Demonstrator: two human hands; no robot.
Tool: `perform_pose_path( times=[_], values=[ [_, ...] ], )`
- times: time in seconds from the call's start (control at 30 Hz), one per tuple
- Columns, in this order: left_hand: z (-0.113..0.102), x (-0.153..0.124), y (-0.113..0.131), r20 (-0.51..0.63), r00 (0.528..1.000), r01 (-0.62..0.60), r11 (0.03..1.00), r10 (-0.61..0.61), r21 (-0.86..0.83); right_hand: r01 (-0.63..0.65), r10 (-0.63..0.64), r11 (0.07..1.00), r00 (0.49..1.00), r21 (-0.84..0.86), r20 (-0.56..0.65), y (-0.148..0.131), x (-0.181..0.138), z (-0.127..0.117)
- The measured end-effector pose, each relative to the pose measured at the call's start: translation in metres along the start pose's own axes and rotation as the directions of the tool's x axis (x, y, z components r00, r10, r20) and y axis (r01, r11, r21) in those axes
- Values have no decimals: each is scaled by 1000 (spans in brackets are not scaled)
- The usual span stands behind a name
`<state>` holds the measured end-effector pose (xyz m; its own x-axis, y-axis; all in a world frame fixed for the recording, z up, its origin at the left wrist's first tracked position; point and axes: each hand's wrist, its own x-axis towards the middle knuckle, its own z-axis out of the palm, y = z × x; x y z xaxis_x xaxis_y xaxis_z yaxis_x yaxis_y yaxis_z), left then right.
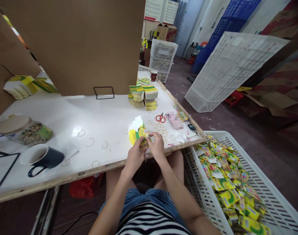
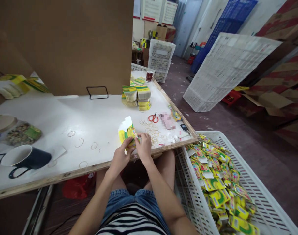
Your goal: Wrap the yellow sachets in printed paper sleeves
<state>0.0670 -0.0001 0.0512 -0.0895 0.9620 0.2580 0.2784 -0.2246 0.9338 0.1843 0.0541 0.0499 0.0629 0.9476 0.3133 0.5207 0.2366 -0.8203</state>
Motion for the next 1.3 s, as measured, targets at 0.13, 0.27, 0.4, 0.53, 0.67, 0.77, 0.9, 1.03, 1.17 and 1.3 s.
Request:
perform_pose_path(
  times=[0.13, 0.27, 0.4, 0.53, 0.67, 0.77, 0.9, 1.03, 1.17, 1.3],
  values=[
    [-6, -1, 7, -236, 968, 11, 956, -84, -294, -171, 163, 901, 985, 398, 55, -6, -14, -20],
    [-11, 3, 11, -77, 964, 162, 793, -254, -587, -248, 210, 732, 968, 634, 136, -7, -30, -35],
    [-9, 3, 11, 107, 950, 275, 619, -294, -736, -306, 249, 668, 951, 679, 185, -7, -40, -39],
    [-6, -3, 16, 294, 944, 326, 570, -152, -754, -341, 228, 626, 940, 701, 254, -12, -44, -41],
    [-6, -5, 19, 285, 953, 289, 601, -105, -745, -351, 194, 625, 935, 698, 296, -20, -47, -47],
    [-3, -4, 16, 196, 968, 251, 633, -157, -732, -361, 201, 672, 929, 647, 310, -23, -50, -49],
    [4, -3, 13, 90, 965, 244, 706, -248, -665, -303, 217, 775, 952, 555, 216, -20, -54, -46],
    [6, -6, 19, 2, 968, 209, 799, -252, -563, -207, 207, 889, 977, 407, 45, -16, -55, -44],
    [-3, -12, 31, 72, 980, 194, 812, -185, -551, -128, 76, 900, 987, 416, 139, -24, -49, -58],
    [-16, -13, 35, 278, 956, 234, 805, -90, -545, -140, -56, 833, 941, 536, 333, -28, -40, -76]
  ],
)
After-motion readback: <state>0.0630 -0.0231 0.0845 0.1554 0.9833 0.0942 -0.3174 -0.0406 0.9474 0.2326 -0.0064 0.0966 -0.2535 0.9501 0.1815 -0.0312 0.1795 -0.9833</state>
